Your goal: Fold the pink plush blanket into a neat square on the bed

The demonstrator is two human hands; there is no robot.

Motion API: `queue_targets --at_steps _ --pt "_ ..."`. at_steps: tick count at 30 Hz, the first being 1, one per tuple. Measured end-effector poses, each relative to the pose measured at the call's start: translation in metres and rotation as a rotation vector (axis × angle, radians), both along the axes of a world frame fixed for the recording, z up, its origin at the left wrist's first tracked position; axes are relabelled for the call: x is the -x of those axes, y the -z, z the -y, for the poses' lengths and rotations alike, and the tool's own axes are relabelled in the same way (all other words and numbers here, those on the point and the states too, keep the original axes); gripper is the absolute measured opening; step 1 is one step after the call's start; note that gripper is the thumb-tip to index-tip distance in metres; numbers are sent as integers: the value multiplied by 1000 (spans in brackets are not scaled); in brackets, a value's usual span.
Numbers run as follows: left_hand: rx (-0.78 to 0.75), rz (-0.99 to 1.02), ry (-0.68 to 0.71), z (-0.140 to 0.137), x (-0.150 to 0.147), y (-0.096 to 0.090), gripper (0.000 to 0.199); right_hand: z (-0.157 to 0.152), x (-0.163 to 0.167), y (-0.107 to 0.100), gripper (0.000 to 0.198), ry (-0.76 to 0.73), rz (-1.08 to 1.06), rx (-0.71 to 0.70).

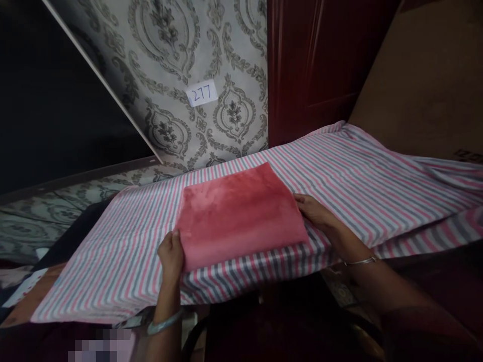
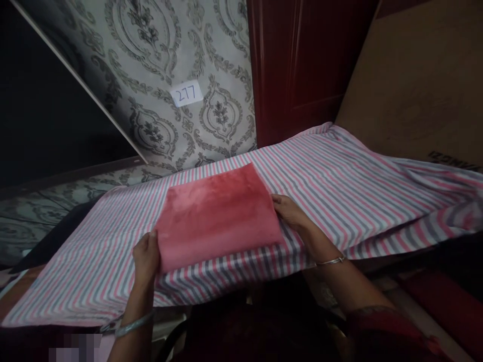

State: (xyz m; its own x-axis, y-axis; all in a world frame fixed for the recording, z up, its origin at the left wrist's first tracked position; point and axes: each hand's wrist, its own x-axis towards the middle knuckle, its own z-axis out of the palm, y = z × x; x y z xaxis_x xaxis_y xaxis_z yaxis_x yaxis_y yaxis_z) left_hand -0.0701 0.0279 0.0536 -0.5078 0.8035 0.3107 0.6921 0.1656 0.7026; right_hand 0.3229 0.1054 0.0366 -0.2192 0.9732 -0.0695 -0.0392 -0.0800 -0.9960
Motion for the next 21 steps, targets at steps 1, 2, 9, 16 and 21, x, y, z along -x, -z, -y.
queue_targets --at_steps 1,2,9,16,21 --pt "7 51 23 2 2 0 36 3 -1 3 50 29 -29 23" --pt "23 102 53 5 4 0 38 7 -2 5 50 37 -55 42" --pt "-16 297 136 40 6 12 49 41 -21 17 48 -182 3 109" --pt "-47 84 128 70 11 44 43 58 -18 23 40 -116 3 -40" --pt "-66 -65 190 69 19 42 34 59 -14 28 40 10 48 -82"
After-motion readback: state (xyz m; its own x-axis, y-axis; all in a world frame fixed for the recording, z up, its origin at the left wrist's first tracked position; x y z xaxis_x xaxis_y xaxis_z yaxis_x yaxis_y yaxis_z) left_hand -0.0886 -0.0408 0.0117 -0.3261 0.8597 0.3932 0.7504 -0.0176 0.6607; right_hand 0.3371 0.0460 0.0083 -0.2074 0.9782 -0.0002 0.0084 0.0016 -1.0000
